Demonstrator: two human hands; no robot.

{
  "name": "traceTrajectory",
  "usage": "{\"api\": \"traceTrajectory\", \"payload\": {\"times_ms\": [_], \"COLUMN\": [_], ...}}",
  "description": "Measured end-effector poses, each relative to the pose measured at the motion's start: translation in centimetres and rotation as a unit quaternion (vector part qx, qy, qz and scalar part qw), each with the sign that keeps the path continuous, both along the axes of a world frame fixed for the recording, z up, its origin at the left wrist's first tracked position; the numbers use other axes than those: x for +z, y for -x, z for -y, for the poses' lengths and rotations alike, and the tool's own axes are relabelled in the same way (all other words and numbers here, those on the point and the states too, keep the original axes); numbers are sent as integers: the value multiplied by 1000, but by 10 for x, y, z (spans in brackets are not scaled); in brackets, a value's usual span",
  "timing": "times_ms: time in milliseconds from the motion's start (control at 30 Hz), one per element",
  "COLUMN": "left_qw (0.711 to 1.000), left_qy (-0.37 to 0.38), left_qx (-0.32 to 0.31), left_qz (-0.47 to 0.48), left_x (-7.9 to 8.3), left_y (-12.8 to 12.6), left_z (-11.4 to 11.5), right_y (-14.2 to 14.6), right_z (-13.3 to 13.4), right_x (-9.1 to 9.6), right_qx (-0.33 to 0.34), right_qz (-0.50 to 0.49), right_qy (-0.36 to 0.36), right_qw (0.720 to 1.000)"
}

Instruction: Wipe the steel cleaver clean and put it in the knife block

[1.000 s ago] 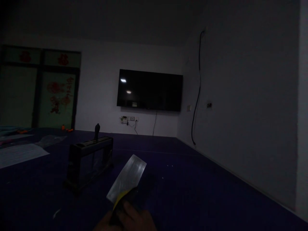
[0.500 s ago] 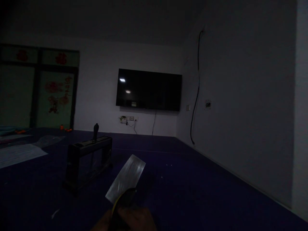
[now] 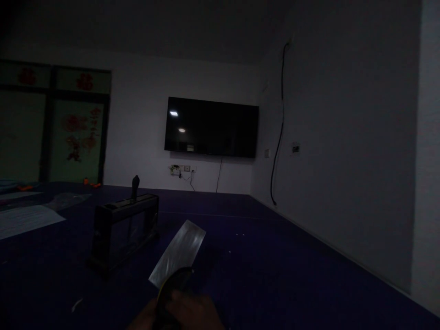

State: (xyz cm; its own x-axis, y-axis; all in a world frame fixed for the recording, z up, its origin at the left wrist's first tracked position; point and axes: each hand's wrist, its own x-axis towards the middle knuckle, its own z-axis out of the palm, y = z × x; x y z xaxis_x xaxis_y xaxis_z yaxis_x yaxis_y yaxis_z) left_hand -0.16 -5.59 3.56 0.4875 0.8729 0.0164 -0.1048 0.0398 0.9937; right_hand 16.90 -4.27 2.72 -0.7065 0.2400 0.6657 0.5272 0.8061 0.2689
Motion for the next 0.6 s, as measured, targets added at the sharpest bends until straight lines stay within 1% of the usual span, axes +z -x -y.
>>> {"api": "traceTrajectory", "payload": {"times_ms": [167,300,400,500,600], "left_qw": [1000,1000,1000,1000,999], "left_qy": [-9,-14,-13,-7,36], "left_qx": [5,12,11,21,37], "left_qz": [7,17,18,14,17], "left_x": [-3,-6,-6,-6,-7], "left_y": [-10,-11,-6,1,4], "left_z": [-13,-14,-10,-6,-3], "right_y": [-2,-4,-5,-7,-12], "right_z": [-1,-3,-2,0,-1], "right_x": [1,3,7,14,19], "right_qx": [-34,-50,-46,-31,-31], "right_qz": [44,70,57,40,23], "right_qy": [20,26,33,57,58], "right_qw": [998,996,997,997,998]}}
